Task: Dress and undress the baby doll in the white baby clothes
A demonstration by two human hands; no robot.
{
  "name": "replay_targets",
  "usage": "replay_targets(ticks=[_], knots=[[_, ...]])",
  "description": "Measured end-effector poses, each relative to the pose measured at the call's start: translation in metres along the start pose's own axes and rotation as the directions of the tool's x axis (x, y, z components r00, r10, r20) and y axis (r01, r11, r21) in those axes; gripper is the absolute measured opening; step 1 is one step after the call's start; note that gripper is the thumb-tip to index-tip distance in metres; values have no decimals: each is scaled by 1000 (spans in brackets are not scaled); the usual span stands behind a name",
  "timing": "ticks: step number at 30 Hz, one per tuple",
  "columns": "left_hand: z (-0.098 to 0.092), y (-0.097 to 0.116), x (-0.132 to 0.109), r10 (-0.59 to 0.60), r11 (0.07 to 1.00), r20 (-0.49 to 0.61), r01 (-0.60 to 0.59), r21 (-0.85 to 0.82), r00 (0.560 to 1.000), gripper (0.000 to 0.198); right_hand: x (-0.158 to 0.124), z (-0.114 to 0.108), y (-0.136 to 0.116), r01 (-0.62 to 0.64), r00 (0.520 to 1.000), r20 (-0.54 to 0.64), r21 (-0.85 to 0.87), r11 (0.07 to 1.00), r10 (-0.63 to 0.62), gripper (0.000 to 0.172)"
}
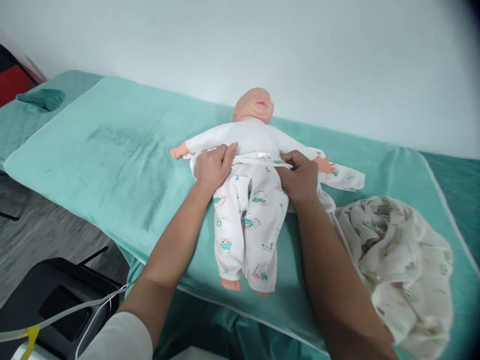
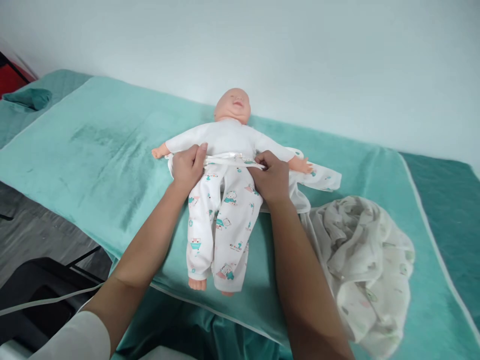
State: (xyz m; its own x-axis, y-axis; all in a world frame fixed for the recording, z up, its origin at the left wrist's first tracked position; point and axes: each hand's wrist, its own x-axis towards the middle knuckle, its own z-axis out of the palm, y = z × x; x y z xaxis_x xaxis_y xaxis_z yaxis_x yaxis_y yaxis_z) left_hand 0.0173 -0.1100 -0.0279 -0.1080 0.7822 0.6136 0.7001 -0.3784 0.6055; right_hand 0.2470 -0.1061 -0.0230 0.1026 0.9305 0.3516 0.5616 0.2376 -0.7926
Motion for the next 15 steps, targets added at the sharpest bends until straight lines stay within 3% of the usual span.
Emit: replay_targets(ticks=[3, 7, 9, 11, 13, 15], knots=[[-12, -3, -8, -97, 993, 99, 104, -63, 990, 60, -3, -8, 2, -34, 995, 90, -7, 999, 35, 6], [-35, -11, -18, -173, 928, 340, 268, -258, 924, 52, -14, -27, 6, -120, 942, 317, 3, 993, 113, 29], [-47, -17, -21, -148, 889, 468, 324, -324, 872, 45, -21, -37, 7, -179, 884, 441, 22, 984, 151, 33], [-55, -23, -22, -86, 864, 551, 337, -374, 830, 52, -26, -44, 5, -233, 828, 536, 61, 971, 165, 49], [-58, -28, -23, -30, 846, 577, 328, -420, 816, 58, -29, -47, 2, -274, 795, 578, 70, 959, 185, 64], [-57, -31, -23, -7, 837, 562, 313, -449, 827, 56, -31, -47, -3, -286, 795, 567, 39, 958, 214, 63]])
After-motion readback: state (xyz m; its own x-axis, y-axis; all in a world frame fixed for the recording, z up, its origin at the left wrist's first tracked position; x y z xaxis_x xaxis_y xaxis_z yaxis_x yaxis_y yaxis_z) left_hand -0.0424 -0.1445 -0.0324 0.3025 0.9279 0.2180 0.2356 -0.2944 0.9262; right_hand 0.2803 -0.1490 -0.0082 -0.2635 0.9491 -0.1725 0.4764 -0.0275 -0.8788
